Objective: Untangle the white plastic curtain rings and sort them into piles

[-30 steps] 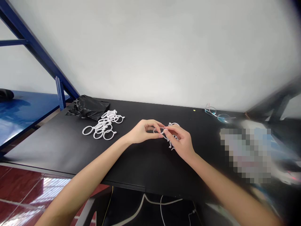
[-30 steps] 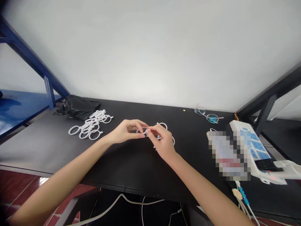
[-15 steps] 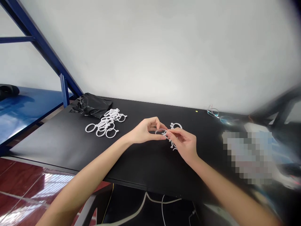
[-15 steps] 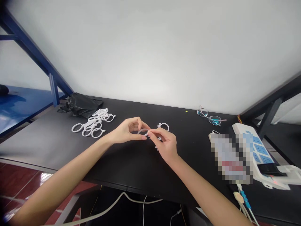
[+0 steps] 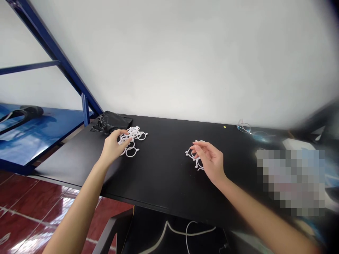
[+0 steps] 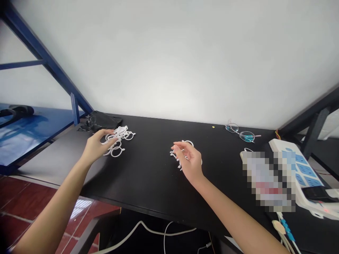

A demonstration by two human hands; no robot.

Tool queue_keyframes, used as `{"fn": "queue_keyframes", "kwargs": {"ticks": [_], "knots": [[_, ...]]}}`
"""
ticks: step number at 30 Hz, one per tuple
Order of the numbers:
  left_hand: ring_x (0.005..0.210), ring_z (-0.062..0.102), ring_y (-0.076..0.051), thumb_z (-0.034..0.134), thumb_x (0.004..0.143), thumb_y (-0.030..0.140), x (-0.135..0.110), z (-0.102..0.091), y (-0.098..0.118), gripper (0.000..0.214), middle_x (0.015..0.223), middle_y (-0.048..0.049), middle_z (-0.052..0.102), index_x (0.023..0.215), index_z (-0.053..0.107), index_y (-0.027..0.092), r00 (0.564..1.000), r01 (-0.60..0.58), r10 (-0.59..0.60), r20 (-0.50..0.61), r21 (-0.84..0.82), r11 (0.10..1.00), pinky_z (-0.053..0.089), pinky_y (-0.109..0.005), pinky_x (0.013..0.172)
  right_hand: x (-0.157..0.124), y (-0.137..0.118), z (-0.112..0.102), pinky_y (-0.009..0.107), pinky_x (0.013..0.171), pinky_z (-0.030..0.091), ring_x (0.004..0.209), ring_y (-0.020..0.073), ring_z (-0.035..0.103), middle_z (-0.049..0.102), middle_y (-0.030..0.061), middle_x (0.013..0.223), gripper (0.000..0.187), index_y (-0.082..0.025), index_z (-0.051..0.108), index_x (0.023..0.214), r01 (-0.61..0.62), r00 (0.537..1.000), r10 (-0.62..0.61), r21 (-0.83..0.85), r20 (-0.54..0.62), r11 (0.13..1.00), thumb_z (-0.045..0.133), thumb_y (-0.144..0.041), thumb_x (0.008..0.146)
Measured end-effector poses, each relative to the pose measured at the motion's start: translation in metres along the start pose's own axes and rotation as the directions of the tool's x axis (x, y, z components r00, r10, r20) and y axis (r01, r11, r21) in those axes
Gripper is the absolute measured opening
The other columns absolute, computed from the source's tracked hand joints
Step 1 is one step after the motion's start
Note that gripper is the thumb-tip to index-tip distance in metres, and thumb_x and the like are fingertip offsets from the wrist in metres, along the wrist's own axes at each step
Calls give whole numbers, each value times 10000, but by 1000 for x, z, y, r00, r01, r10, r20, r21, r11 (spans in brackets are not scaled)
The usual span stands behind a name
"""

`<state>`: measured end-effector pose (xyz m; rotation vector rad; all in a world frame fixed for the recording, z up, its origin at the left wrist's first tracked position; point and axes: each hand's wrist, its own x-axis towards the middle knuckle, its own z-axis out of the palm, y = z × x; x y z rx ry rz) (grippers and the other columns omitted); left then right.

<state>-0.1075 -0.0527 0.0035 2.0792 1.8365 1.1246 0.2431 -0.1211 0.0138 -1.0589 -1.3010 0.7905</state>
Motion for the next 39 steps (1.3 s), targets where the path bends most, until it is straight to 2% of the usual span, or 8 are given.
{"fn": "queue_keyframes", "kwargs": {"ticks": [5, 11, 19, 24, 28, 33, 36, 39], "knots": [[1031, 638, -255, 640, 805, 387, -1, 6, 6, 219, 1057, -80, 678, 908, 606, 197, 996, -90, 90, -2, 30, 996, 480, -383, 920, 0, 3, 0, 281, 542, 563, 697, 170, 665, 714, 52, 802, 183, -204, 714, 908, 21, 1000, -21, -5, -14, 1000, 660, -373, 861], [1083, 604, -244, 578, 887, 298, 3, 34, 88, 113, 1113, -93, 657, 916, 601, 191, 934, -349, 352, 67, -58, 935, 452, -420, 979, 5, 5, -5, 280, 533, 561, 677, 167, 664, 713, 52, 784, 178, -191, 702, 889, 50, 993, -53, -28, -103, 998, 649, -361, 874], [1204, 542, -278, 391, 939, 124, 5, 130, 161, 375, 1347, -172, 534, 1279, 544, 161, 617, -594, 640, 459, -262, 761, 473, -453, 988, 17, 4, -15, 283, 516, 552, 592, 149, 638, 706, 46, 756, 205, -180, 683, 858, 84, 959, -110, -108, -261, 991, 650, -383, 864], [1211, 529, -283, 404, 924, 97, 13, 159, 163, 382, 1347, -173, 535, 1237, 610, 169, 539, -593, 681, 495, -351, 724, 462, -449, 999, 19, 4, -18, 285, 512, 547, 543, 132, 611, 704, 39, 759, 206, -180, 681, 857, 88, 953, -116, -110, -279, 990, 649, -384, 862], [1071, 589, -247, 531, 905, 199, 19, 156, 169, 240, 1152, -138, 639, 1085, 683, 154, 553, -530, 682, 478, -430, 731, 494, -367, 926, 18, 4, -17, 288, 520, 551, 558, 135, 610, 700, 42, 757, 196, -177, 683, 855, 90, 957, -114, -98, -268, 991, 650, -371, 862], [859, 640, -187, 525, 924, 276, 22, 142, 165, 235, 974, -92, 688, 937, 725, 153, 670, -358, 602, 434, -522, 774, 503, -304, 806, 19, 4, -17, 280, 512, 550, 565, 135, 616, 699, 45, 755, 187, -173, 681, 853, 94, 953, -118, -98, -278, 991, 649, -357, 864], [833, 647, -190, 532, 924, 406, 17, 130, 157, 329, 944, -85, 708, 910, 736, 148, 771, -98, 426, 473, -573, 814, 509, -316, 800, 19, 6, -18, 281, 532, 557, 627, 153, 644, 700, 54, 779, 181, -174, 679, 865, 84, 956, -112, -112, -272, 990, 642, -351, 871], [987, 650, -227, 538, 903, 518, 8, 119, 151, 426, 1057, -99, 715, 982, 739, 151, 764, 318, 255, 593, -690, 650, 512, -350, 892, 16, 8, -16, 286, 579, 575, 735, 176, 669, 699, 57, 852, 146, -191, 680, 911, 103, 979, -133, -190, -155, 976, 674, -322, 848]]}}
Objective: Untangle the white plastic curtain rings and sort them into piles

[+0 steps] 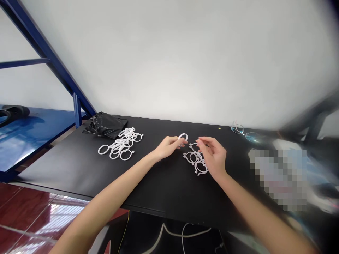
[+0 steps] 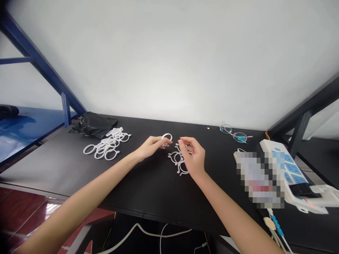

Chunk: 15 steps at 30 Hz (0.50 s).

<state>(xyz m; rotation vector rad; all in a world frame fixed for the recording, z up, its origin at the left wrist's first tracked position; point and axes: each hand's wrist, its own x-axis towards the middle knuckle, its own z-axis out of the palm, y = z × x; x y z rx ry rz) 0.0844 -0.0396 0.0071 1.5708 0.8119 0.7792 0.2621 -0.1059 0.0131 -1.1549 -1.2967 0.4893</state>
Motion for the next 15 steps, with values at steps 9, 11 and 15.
{"fn": "queue_keyframes", "kwargs": {"ticks": [9, 11, 15], "knots": [[1192, 589, -280, 651, 851, 486, -23, 20, 12, 424, 1213, -120, 680, 1091, 724, 145, 993, 83, -29, 113, -520, 850, 360, -418, 1107, -10, 2, 7, 318, 669, 594, 693, 166, 684, 690, 33, 829, 61, -221, 687, 875, 314, 926, -277, -115, 254, 943, 658, -175, 846], [1171, 603, -271, 647, 857, 469, -23, 22, 13, 392, 1188, -116, 688, 1056, 724, 140, 995, 70, -27, 95, -489, 869, 379, -418, 1094, -11, 3, 7, 321, 671, 588, 696, 173, 691, 703, 33, 823, 81, -221, 686, 888, 325, 927, -288, -132, 240, 936, 652, -161, 846], [1002, 660, -209, 655, 858, 428, -23, 24, 8, 327, 1077, -101, 695, 1003, 645, 136, 977, -117, 65, -203, -257, 959, 493, -359, 942, -9, 1, 6, 315, 648, 566, 668, 166, 672, 704, 34, 792, 130, -216, 692, 910, 410, 892, -360, -157, 273, 899, 623, -124, 850]]}}
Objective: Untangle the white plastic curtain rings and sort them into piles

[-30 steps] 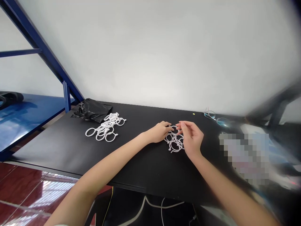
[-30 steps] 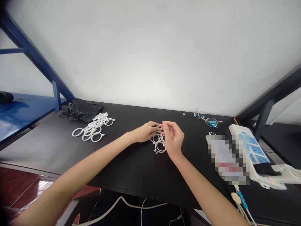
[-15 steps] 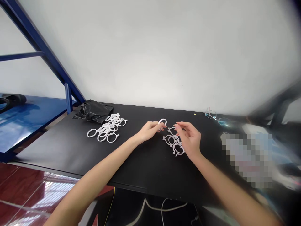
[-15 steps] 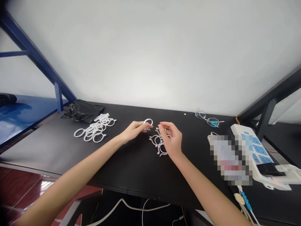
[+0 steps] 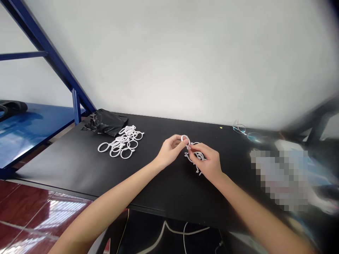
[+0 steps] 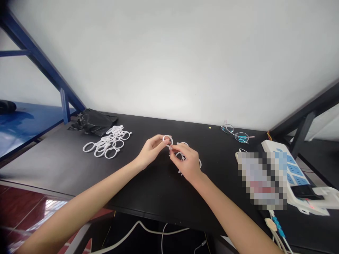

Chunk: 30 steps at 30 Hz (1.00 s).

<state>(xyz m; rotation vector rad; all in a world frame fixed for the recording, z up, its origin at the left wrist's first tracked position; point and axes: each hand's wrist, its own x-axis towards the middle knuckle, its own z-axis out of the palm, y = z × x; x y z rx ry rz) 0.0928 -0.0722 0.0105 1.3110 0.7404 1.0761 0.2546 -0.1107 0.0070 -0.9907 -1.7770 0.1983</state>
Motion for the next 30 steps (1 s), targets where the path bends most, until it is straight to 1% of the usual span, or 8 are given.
{"fn": "queue_keyframes", "kwargs": {"ticks": [2, 6, 9, 13, 16, 22, 26, 30], "knots": [[878, 666, -158, 648, 868, 395, -2, -1, -1, 326, 1093, -90, 672, 1079, 569, 159, 989, -113, 127, -81, 156, 981, 524, -303, 821, 1, 0, 0, 307, 643, 563, 679, 167, 670, 703, 37, 794, 148, -215, 691, 913, 73, 996, -73, -15, 48, 997, 611, -108, 849], [662, 609, -97, 547, 930, 382, -4, 0, 1, 233, 894, -35, 672, 1029, 576, 173, 981, -184, 192, 20, 400, 898, 494, -234, 652, -1, 0, 2, 298, 680, 575, 735, 174, 692, 715, 42, 849, 152, -220, 680, 912, 163, 981, -159, -22, 110, 986, 606, -103, 850], [601, 581, -94, 520, 932, 440, -3, 6, 0, 291, 740, -7, 623, 867, 565, 160, 991, -127, 135, -7, 293, 948, 491, -216, 580, -4, -3, 5, 288, 664, 579, 695, 166, 701, 725, 27, 812, 110, -221, 674, 902, 83, 993, -83, -1, 88, 997, 621, -133, 863], [649, 593, -105, 502, 921, 507, -3, 14, -6, 352, 811, -24, 611, 882, 534, 159, 992, -54, 60, -109, 56, 997, 519, -221, 565, -6, -7, 8, 277, 653, 585, 677, 172, 727, 751, 29, 828, 69, -212, 678, 915, -45, 999, 45, -14, 4, 999, 646, -174, 868], [727, 600, -129, 473, 946, 472, -6, 14, -7, 321, 888, -44, 618, 986, 571, 169, 993, -90, 106, -56, 242, 966, 504, -225, 576, -7, -7, 7, 281, 636, 582, 669, 176, 721, 748, 30, 811, 55, -210, 677, 902, -87, 995, 85, -32, -52, 996, 630, -192, 882], [676, 525, -121, 336, 1007, 325, -10, 5, -5, 334, 794, -30, 562, 833, 572, 165, 918, -378, 358, 172, 654, 655, 443, -254, 644, -8, -8, 5, 275, 630, 593, 694, 173, 715, 737, 22, 807, 55, -216, 676, 894, -99, 995, 102, 114, -22, 989, 630, -189, 881], [673, 539, -131, 294, 1016, 332, -8, -4, 2, 362, 794, -32, 584, 833, 562, 172, 903, -405, 345, 256, 777, 483, 428, -255, 627, -7, -11, 4, 311, 659, 604, 708, 188, 719, 747, 34, 822, 53, -219, 688, 884, -178, 984, 178, 165, 17, 970, 637, -231, 875], [860, 577, -195, 379, 1002, 406, -5, -44, 13, 331, 878, -58, 653, 895, 595, 178, 923, -299, 305, 234, 936, 185, 442, -300, 739, -2, -9, 1, 362, 730, 613, 815, 218, 731, 759, 57, 921, 332, -224, 626, 1149, -375, 926, 373, 257, 60, 891, 693, -309, 835]]}}
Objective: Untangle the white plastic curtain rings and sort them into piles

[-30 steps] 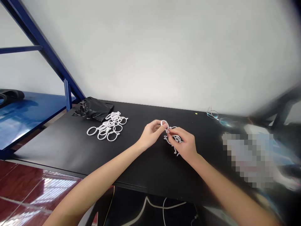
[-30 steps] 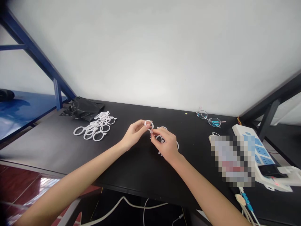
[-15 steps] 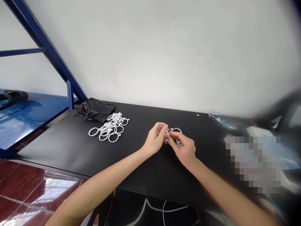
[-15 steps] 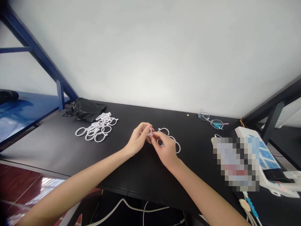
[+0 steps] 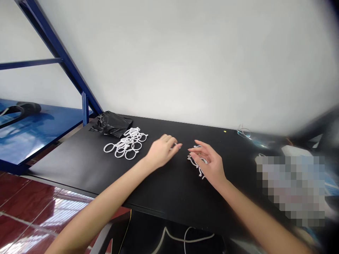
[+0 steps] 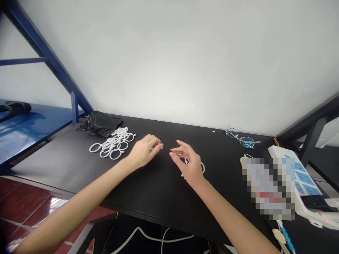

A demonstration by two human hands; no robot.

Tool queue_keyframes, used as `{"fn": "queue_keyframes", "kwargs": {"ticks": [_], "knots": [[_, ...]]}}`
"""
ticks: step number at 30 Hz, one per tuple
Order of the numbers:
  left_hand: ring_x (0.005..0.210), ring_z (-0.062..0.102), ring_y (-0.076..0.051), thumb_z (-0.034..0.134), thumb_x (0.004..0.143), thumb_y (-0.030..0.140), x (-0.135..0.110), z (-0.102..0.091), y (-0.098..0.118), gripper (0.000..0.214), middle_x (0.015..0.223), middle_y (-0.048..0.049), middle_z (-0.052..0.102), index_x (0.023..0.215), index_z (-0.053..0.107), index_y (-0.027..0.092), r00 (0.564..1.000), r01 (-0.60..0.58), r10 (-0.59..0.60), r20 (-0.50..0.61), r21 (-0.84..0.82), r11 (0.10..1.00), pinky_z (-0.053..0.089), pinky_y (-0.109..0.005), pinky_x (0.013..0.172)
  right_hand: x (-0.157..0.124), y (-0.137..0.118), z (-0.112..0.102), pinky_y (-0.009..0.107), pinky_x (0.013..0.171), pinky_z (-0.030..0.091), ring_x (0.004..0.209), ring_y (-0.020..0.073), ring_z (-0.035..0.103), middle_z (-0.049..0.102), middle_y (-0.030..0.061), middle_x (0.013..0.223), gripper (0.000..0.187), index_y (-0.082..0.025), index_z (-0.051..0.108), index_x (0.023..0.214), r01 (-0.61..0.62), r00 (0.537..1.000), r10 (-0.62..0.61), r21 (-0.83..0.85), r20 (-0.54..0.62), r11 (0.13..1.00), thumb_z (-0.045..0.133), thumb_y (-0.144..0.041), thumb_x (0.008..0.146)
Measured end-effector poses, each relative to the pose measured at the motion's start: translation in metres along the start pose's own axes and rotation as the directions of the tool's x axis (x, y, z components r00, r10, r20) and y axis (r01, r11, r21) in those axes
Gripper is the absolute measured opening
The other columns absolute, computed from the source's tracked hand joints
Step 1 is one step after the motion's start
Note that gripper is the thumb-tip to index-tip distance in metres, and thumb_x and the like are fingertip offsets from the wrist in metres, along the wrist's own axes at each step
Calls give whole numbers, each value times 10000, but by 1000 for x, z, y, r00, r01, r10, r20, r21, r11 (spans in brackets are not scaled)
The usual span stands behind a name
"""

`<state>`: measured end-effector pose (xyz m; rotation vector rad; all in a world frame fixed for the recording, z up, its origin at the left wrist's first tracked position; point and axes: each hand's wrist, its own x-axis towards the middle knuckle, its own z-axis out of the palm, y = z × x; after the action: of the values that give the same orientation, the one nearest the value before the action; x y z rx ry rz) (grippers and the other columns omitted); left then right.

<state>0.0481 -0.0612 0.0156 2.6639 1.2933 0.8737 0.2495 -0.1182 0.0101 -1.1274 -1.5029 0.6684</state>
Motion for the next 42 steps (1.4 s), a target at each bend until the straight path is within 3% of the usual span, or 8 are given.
{"fn": "queue_keyframes", "kwargs": {"ticks": [5, 9, 14, 20, 25, 32, 36, 42], "knots": [[956, 565, -274, 383, 996, 432, -19, -18, -64, 363, 959, -121, 681, 1046, 606, 150, 997, -12, -14, 71, 342, 940, 408, -426, 898, 2, 2, -1, 348, 676, 604, 798, 213, 717, 737, 60, 874, 314, -210, 626, 1127, -47, 997, 51, 52, -65, 998, 678, -336, 844], [1007, 552, -300, 386, 990, 425, -27, -19, -79, 370, 1016, -150, 658, 1072, 608, 140, 992, -23, -36, 123, 452, 892, 379, -454, 957, 4, 4, -2, 335, 643, 590, 735, 196, 702, 727, 56, 844, 265, -204, 642, 1071, -12, 995, 13, 3, -98, 1000, 672, -331, 841], [1052, 549, -274, 337, 1009, 357, -11, -3, -39, 338, 1089, -126, 639, 1096, 597, 160, 995, -12, -15, 98, 268, 963, 363, -459, 997, 21, 22, -22, 329, 641, 561, 744, 209, 693, 727, 66, 817, 146, -188, 680, 889, -33, 980, -25, -282, -200, 959, 632, -315, 836], [1191, 527, -247, 346, 1004, 295, 14, 35, 14, 361, 1329, -120, 554, 1309, 510, 194, 951, -119, 166, 263, -183, 976, 433, -399, 980, 34, 45, -47, 353, 625, 511, 659, 208, 645, 723, 38, 771, 115, -203, 675, 806, -41, 997, 74, -680, 20, 732, 610, -297, 793], [1305, 450, -261, 329, 1004, 266, 13, 50, 17, 378, 1415, -126, 508, 1308, 532, 171, 943, -101, 178, 281, -267, 958, 366, -457, 1077, 32, 51, -41, 313, 599, 477, 595, 172, 606, 708, 29, 755, 104, -200, 684, 817, -3, 998, 47, -638, 52, 770, 601, -249, 780], [1215, 526, -267, 415, 989, 355, 9, 43, 23, 382, 1321, -142, 571, 1297, 526, 159, 975, -3, 94, 199, -417, 909, 402, -445, 1047, 33, 42, -33, 291, 544, 445, 523, 159, 566, 652, 16, 623, 202, -188, 680, 701, -30, 999, 4, -570, -48, 821, 596, -320, 828], [1107, 598, -236, 429, 985, 388, 8, 35, 35, 365, 1198, -111, 630, 1273, 535, 191, 988, 39, 62, 139, -628, 777, 462, -370, 979, 27, 25, -21, 279, 520, 435, 517, 155, 554, 608, 0, 555, 299, -194, 671, 651, 27, 993, -72, -416, -92, 909, 616, -401, 860], [956, 645, -187, 479, 964, 402, 3, 31, 43, 354, 1117, -92, 646, 1220, 573, 177, 986, 163, -55, 159, -829, 535, 526, -299, 851, 20, 13, -15, 289, 553, 454, 571, 156, 557, 607, 17, 637, 266, -198, 698, 766, 256, 967, -232, -380, 109, 889, 537, -332, 931]]}}
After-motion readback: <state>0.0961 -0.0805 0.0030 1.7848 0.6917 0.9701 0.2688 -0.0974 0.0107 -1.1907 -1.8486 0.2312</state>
